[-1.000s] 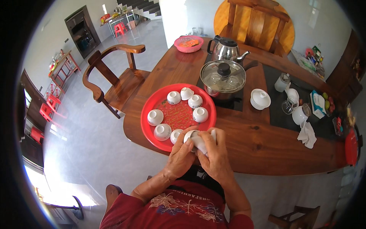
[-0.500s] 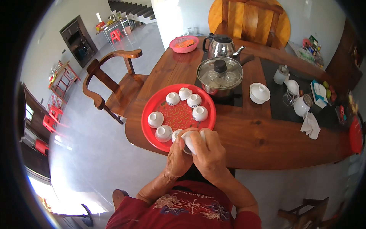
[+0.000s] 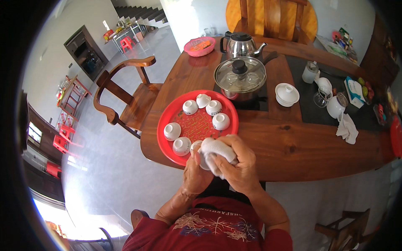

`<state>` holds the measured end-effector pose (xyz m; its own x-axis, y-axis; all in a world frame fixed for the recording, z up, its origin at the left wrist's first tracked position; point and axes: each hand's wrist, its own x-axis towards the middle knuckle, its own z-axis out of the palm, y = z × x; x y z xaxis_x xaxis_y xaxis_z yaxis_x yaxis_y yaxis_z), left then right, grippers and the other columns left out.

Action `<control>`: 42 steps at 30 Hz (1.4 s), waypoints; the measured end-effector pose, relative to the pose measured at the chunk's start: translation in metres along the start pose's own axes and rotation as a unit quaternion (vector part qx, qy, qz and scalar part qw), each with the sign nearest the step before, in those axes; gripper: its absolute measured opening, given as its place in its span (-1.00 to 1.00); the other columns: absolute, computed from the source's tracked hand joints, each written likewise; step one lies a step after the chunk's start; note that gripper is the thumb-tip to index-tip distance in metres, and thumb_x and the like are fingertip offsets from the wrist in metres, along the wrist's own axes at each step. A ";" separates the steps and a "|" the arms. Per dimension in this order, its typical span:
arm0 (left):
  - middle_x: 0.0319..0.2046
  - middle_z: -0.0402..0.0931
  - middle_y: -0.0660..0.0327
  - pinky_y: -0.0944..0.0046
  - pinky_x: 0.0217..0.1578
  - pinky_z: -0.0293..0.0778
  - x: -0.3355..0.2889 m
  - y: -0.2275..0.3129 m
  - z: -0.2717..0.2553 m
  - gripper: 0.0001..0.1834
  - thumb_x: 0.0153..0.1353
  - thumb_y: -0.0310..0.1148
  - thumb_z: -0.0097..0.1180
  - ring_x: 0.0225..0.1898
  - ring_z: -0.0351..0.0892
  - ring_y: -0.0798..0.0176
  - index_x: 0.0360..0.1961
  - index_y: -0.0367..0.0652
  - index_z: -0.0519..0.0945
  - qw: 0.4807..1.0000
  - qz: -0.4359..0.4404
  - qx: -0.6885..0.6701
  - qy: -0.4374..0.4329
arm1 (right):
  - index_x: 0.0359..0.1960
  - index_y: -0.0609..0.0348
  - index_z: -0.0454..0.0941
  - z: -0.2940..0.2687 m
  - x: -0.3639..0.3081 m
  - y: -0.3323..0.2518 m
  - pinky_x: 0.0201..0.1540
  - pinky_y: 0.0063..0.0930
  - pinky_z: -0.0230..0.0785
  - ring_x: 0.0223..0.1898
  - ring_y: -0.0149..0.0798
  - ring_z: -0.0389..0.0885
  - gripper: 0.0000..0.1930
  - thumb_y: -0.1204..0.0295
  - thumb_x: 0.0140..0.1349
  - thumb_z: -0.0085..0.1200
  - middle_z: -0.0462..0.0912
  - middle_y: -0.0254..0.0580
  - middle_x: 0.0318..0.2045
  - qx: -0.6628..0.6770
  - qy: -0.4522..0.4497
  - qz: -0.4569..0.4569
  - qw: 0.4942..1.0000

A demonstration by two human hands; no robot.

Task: The person wipes a pair of chopsticks with a white cloth and places them on the table. Then, the person systematically wipes several small white ceramic cups on a red tray using the cloth, handling them one by one and placing them back on the tray.

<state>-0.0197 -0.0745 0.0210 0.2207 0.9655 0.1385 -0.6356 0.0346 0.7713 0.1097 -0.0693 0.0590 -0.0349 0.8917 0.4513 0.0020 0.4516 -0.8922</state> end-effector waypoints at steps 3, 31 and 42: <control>0.03 0.36 0.13 0.18 0.05 0.34 0.000 -0.002 -0.001 -0.43 0.43 0.01 -0.34 0.03 0.39 0.24 0.21 -0.25 0.23 0.998 -0.016 -0.064 -0.003 | -0.15 0.19 0.50 0.000 0.008 0.007 -0.40 -0.41 0.42 -0.37 -0.10 0.54 -0.59 0.68 -0.12 0.21 0.46 -0.07 -0.32 -0.205 0.063 -0.187 0.959; -0.04 0.37 0.19 0.33 0.03 0.27 -0.002 0.007 -0.017 -0.48 0.42 -0.05 -0.25 -0.03 0.35 0.36 0.19 -0.23 0.26 0.995 0.014 0.098 -0.025 | -0.17 0.23 0.52 -0.004 -0.011 -0.005 -0.32 -0.29 0.44 -0.34 -0.10 0.56 -0.62 0.58 -0.10 0.25 0.50 -0.10 -0.35 -0.193 -0.161 -0.054 0.966; -0.02 0.36 0.21 0.36 -0.01 0.30 -0.001 0.004 -0.007 -0.41 0.40 0.03 -0.24 -0.02 0.35 0.36 0.25 -0.21 0.17 0.997 0.031 0.047 -0.060 | -0.17 0.24 0.51 0.014 -0.006 0.006 -0.31 -0.28 0.44 -0.33 -0.04 0.56 -0.58 0.69 -0.16 0.24 0.53 -0.05 -0.31 -0.155 0.016 -0.164 0.974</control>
<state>-0.0277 -0.0739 0.0194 0.2743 0.9269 0.2561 -0.5803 -0.0528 0.8127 0.0960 -0.0722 0.0509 -0.0534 0.6957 0.7164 0.2971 0.6960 -0.6537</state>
